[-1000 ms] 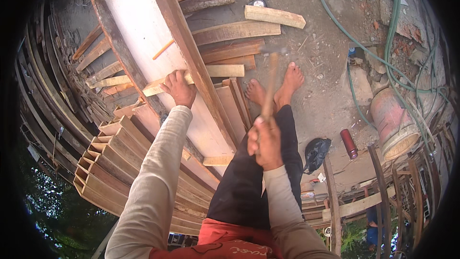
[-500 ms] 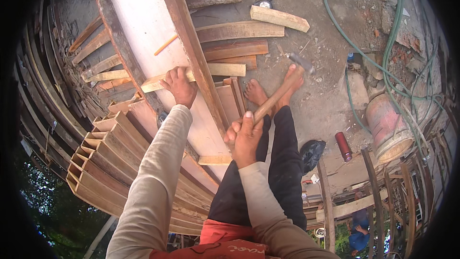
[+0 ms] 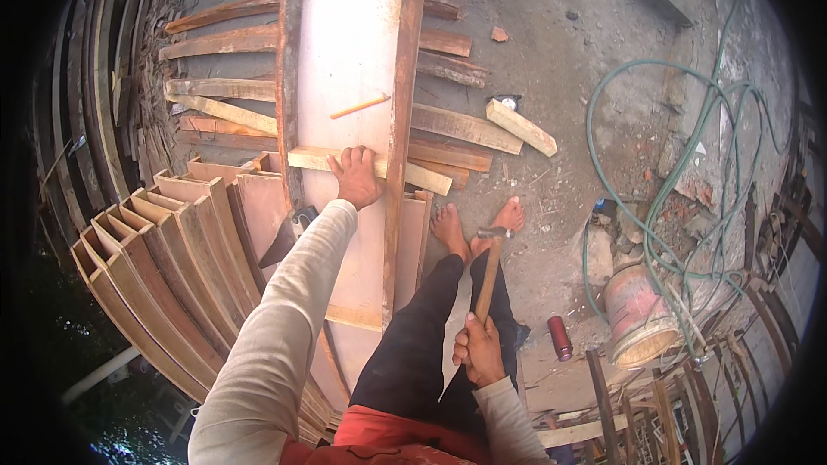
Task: The person constructs a wooden frame by measuring wood with a pencil, sawing a piece of wood to size, and then hammering nails into the wooden joints to secure the structure.
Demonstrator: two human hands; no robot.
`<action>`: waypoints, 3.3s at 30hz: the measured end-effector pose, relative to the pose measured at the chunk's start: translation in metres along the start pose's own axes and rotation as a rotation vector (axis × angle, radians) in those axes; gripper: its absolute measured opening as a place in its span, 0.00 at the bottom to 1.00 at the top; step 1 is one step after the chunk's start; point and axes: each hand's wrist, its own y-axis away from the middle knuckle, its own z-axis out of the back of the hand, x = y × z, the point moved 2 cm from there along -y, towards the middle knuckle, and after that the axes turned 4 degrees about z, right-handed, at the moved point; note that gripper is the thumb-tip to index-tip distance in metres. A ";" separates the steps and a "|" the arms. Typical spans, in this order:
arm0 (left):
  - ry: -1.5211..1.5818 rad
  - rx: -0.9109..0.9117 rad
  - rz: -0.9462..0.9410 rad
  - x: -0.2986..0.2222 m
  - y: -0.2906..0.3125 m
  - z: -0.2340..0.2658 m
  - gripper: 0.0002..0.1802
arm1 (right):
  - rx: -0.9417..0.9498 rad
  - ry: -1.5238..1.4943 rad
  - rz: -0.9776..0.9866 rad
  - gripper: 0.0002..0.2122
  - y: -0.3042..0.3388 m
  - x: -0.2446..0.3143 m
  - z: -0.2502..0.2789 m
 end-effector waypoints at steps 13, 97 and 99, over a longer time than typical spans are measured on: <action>0.179 -0.572 0.048 -0.007 -0.073 0.048 0.22 | 0.125 0.313 0.025 0.10 -0.034 0.000 -0.003; 0.909 -0.831 0.901 0.013 0.254 -0.192 0.18 | -0.022 2.235 1.024 0.20 -0.349 0.261 -0.051; 0.995 -0.804 0.816 -0.021 0.255 -0.179 0.20 | 0.079 2.149 1.097 0.17 -0.314 0.258 -0.039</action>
